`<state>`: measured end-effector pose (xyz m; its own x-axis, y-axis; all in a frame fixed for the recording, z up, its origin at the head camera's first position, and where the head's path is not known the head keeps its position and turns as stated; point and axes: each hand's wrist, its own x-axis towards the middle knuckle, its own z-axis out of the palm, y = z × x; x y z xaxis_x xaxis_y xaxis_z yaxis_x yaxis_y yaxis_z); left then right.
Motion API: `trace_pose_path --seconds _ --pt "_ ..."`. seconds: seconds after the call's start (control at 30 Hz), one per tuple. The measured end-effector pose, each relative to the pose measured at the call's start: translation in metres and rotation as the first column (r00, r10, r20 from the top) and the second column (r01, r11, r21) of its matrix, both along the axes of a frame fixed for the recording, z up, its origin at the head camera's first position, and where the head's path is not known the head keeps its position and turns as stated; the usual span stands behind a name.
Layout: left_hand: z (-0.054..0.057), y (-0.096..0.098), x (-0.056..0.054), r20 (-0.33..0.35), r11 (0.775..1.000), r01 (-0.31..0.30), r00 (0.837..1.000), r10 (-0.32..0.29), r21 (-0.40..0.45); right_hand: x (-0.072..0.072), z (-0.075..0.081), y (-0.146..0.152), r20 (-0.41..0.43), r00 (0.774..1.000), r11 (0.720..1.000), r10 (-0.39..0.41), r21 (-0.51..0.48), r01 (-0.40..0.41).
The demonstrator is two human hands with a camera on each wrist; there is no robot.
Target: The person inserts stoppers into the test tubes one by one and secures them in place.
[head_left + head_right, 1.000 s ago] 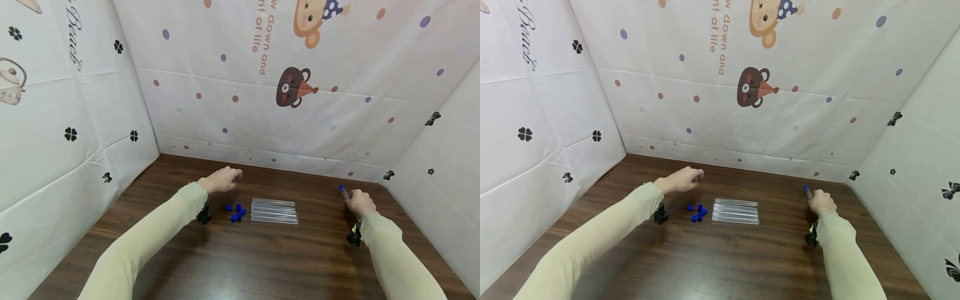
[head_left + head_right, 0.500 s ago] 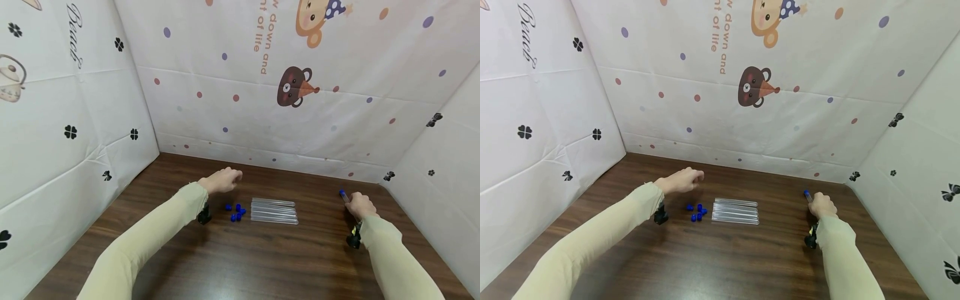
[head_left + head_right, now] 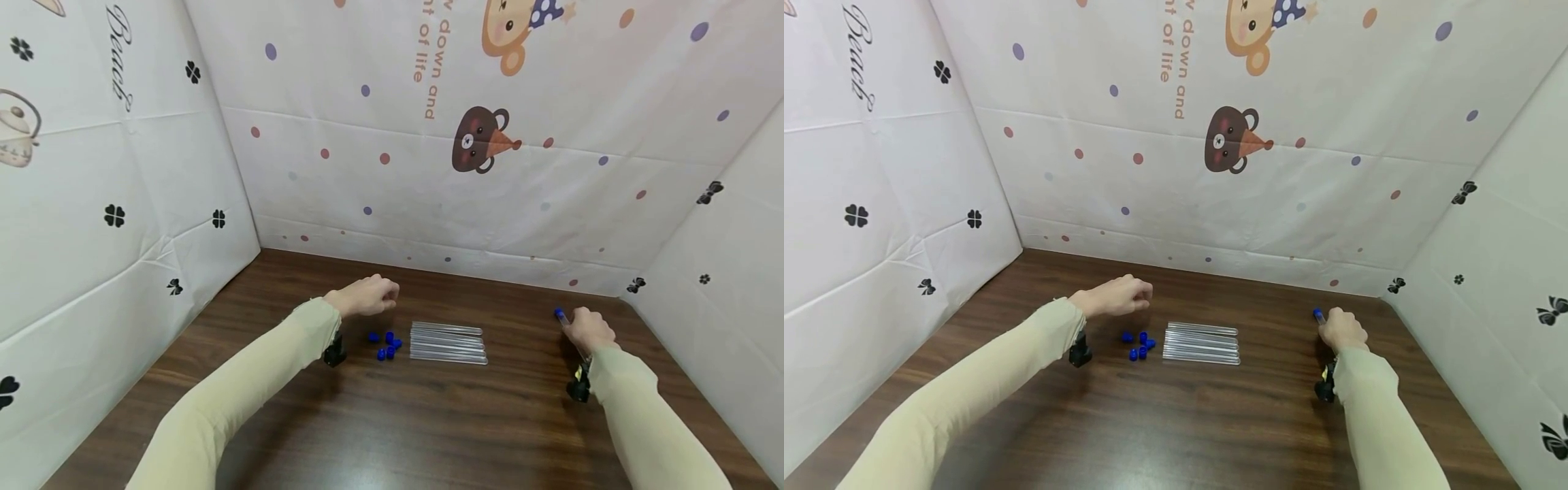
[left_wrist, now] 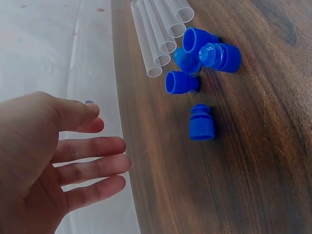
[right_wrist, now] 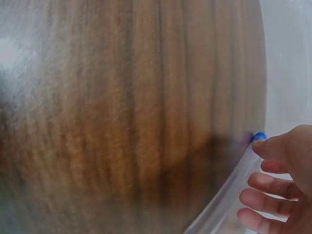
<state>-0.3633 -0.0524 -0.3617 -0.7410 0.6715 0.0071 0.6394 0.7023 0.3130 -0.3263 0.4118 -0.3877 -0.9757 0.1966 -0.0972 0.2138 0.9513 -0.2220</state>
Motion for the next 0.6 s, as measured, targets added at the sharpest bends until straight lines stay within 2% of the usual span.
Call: trace_pose_path --seconds 0.2,0.37,0.47,0.6 --pt "-0.002 0.001 -0.001 -0.007 1.000 0.001 1.000 0.000 0.022 -0.010 0.016 -0.019 -0.098 0.989 0.993 0.113 0.055 -0.108" --pt "-0.002 0.001 -0.001 -0.020 1.000 -0.005 1.000 0.005 0.029 -0.020 0.030 -0.040 -0.216 0.950 0.975 0.224 0.062 -0.215" --pt "-0.003 0.002 0.000 -0.035 1.000 -0.012 0.999 0.013 0.028 -0.024 0.036 -0.054 -0.251 0.932 0.965 0.261 0.041 -0.260" --pt "-0.004 0.002 -0.001 -0.085 0.999 -0.030 0.996 0.033 0.038 -0.026 0.041 -0.072 -0.278 0.907 0.946 0.316 0.023 -0.322"
